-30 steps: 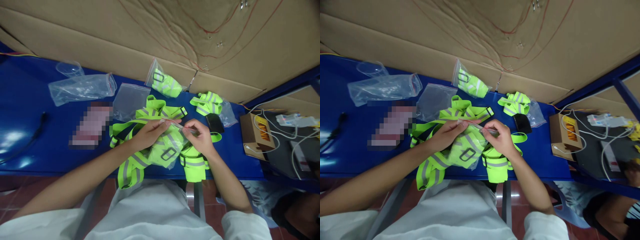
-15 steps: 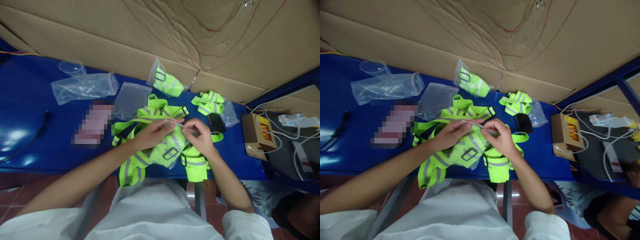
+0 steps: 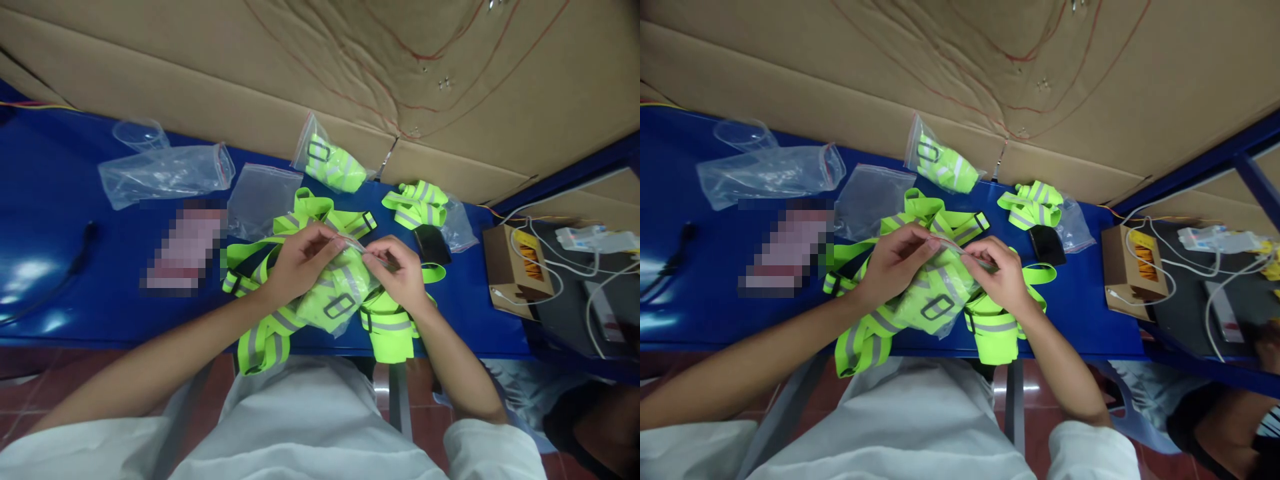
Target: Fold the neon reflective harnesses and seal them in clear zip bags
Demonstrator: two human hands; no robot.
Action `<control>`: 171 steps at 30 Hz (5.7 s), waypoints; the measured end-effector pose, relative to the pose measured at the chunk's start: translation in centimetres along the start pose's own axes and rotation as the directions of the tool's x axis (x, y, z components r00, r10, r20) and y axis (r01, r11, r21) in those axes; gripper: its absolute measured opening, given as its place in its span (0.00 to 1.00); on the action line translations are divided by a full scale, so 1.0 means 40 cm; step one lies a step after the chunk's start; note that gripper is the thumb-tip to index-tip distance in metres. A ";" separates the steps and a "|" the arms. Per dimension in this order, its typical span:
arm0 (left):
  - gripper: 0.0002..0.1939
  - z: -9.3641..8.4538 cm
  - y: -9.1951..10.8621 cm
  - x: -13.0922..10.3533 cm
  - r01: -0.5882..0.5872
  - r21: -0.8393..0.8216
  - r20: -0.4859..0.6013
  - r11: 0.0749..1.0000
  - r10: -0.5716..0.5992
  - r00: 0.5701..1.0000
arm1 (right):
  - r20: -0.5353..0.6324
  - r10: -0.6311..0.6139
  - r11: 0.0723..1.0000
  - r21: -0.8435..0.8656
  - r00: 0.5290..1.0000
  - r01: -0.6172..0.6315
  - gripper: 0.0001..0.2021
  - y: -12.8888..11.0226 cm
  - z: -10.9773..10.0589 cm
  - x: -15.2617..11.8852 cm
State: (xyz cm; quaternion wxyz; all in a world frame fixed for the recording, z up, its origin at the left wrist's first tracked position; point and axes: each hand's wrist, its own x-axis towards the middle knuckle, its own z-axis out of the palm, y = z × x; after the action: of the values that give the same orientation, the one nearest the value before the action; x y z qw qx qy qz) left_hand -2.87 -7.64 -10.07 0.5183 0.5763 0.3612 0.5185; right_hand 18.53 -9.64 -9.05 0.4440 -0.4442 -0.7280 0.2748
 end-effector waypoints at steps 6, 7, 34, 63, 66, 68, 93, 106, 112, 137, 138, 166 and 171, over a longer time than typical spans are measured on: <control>0.10 -0.003 0.001 0.000 -0.035 -0.016 0.055 0.999 0.036 0.998 | 0.002 -0.039 0.998 -0.047 0.999 0.039 0.02 -0.002 0.001 -0.002; 0.10 -0.004 0.003 0.000 -0.051 -0.008 0.062 0.999 0.051 0.997 | 0.011 -0.040 0.998 -0.048 0.999 0.041 0.02 -0.002 0.000 -0.002; 0.11 -0.010 0.027 0.003 -0.107 0.186 0.176 0.977 0.074 0.982 | 0.010 -0.260 0.948 -0.190 0.966 0.257 0.04 -0.007 0.008 -0.006; 0.14 -0.019 -0.018 0.000 -0.075 0.323 0.159 0.944 0.024 0.987 | 0.024 0.228 0.965 -0.137 0.973 -0.223 0.26 0.305 0.067 0.369; 0.15 -0.020 -0.018 0.000 -0.062 0.333 0.157 0.941 0.010 0.988 | 0.022 0.223 0.964 -0.154 0.975 -0.217 0.25 0.319 0.063 0.377; 0.14 -0.020 -0.018 0.001 -0.047 0.336 0.151 0.941 -0.005 0.989 | 0.023 0.225 0.963 -0.159 0.974 -0.219 0.25 0.323 0.063 0.386; 0.13 -0.026 -0.036 0.008 0.044 0.321 -0.012 0.946 -0.043 0.999 | -0.008 0.237 0.967 -0.089 0.971 -0.237 0.31 0.363 0.057 0.472; 0.13 -0.029 -0.043 0.007 0.019 0.311 -0.002 0.950 -0.020 1.000 | 0.019 0.276 0.961 0.015 0.961 -0.277 0.34 0.363 0.049 0.481; 0.13 -0.032 -0.046 0.006 0.028 0.310 -0.015 0.950 -0.025 1.000 | 0.038 0.282 0.956 0.069 0.959 -0.284 0.35 0.361 0.052 0.483; 0.19 -0.017 -0.025 0.006 0.091 0.220 0.053 0.971 -0.105 0.993 | 0.168 0.014 0.999 -0.046 0.986 -0.007 0.13 0.043 -0.028 0.203; 0.18 -0.019 -0.022 0.008 0.101 0.191 0.030 0.976 -0.109 0.994 | 0.218 -0.025 0.999 -0.036 0.976 0.034 0.12 0.023 -0.025 0.174; 0.17 -0.044 0.020 0.018 0.055 0.188 -0.040 0.981 -0.048 0.998 | -0.127 -0.070 0.997 -0.035 0.989 0.067 0.05 0.047 0.034 0.037; 0.15 -0.043 0.024 0.016 0.008 0.203 -0.089 0.979 0.011 0.996 | -0.085 -0.063 0.998 -0.025 0.994 0.061 0.05 0.047 0.032 0.038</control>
State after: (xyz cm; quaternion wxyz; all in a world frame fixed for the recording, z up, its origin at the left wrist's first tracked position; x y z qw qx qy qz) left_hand -4.53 -6.86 -9.13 0.4396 0.6024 0.4347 0.5048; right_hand 17.82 -7.43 -10.53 0.4781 -0.4375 -0.7249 0.2335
